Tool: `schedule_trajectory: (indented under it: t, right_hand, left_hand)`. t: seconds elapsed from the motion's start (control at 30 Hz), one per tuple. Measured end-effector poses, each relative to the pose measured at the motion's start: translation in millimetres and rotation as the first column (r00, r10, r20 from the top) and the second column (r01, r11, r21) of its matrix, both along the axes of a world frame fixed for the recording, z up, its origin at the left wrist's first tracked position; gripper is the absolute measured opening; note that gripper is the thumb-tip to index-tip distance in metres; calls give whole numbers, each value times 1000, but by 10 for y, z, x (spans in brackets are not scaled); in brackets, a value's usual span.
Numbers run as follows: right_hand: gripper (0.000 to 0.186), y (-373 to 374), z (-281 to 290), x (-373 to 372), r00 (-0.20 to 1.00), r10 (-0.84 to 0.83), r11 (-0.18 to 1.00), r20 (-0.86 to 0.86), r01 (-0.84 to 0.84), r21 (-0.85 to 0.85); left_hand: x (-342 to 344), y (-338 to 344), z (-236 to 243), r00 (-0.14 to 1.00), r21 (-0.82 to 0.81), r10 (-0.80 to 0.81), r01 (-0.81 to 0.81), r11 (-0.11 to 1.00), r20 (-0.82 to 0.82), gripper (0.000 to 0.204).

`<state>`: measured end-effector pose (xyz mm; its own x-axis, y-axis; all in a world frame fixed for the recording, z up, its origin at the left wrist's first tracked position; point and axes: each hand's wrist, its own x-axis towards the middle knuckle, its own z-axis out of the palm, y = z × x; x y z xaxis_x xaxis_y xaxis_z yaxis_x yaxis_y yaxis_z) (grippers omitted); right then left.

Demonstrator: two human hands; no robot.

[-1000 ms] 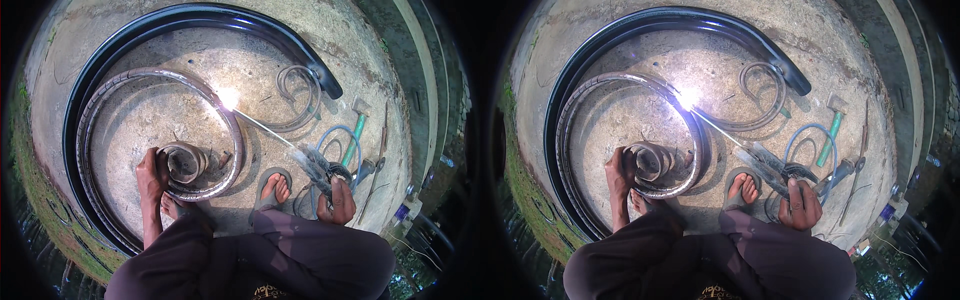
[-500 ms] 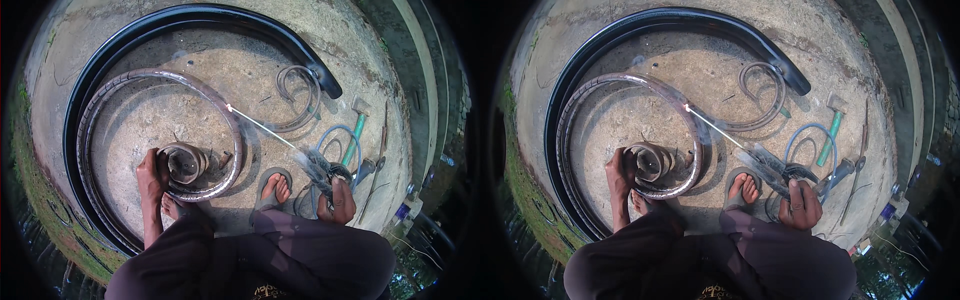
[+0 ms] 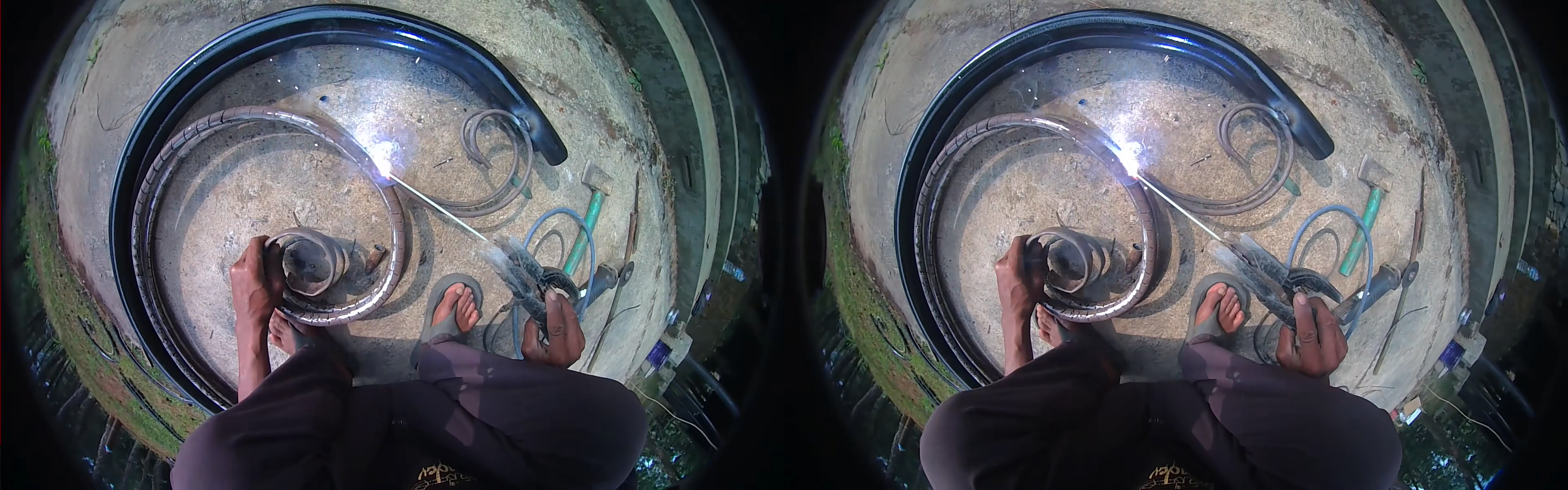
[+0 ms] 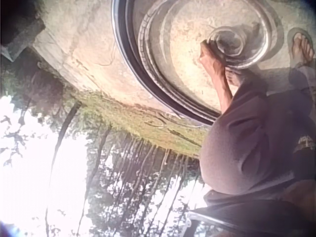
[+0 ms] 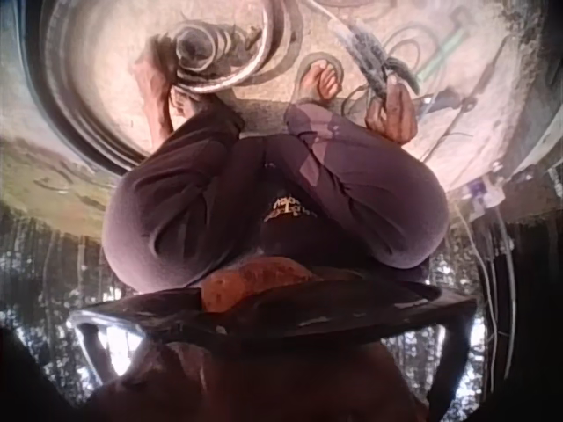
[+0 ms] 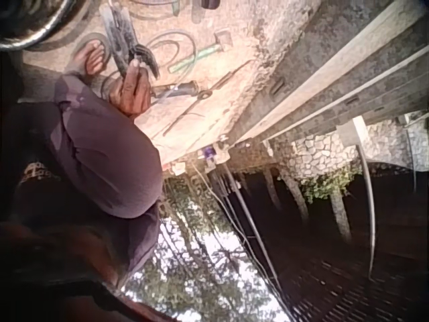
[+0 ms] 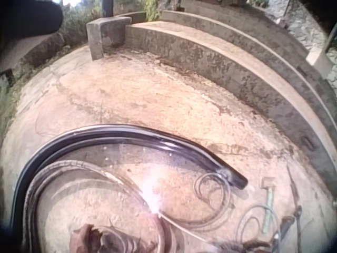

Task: The person welds metal rods together to form a curved frame by applying a welding electrode to the joints.

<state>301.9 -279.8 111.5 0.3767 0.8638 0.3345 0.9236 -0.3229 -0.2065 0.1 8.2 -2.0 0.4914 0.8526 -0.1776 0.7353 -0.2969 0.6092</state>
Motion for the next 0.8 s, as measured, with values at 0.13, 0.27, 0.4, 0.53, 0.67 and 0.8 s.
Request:
schedule_trajectory:
  t: [0.13,0.27,0.4,0.53,0.67,0.8]
  right_hand:
    - [47,-38,-46,3,997,-36,999,72,32,44]
    - [47,-38,-39,-28,999,-33,999,-10,33,19]
    - [49,-82,-49,-58,998,-56,998,14,56,-38]
    - [52,-113,-70,-73,994,-103,994,-37,102,-31]
    - [56,-33,-68,-101,972,-167,985,-163,171,11]
    - [57,200,-22,-107,931,-271,961,-244,276,-12]
  left_hand:
    - [7,-5,-9,1000,9,1,-1,1000,0,9]
    - [-12,6,-11,1000,2,-9,9,1000,7,10]
    - [-6,2,22,1000,-9,12,-12,1000,-1,11]
    - [10,-5,30,999,-6,7,-6,1000,40,12]
    - [4,-27,45,999,-3,33,-33,999,17,12]
    - [48,-166,28,968,-15,192,-192,981,160,17]
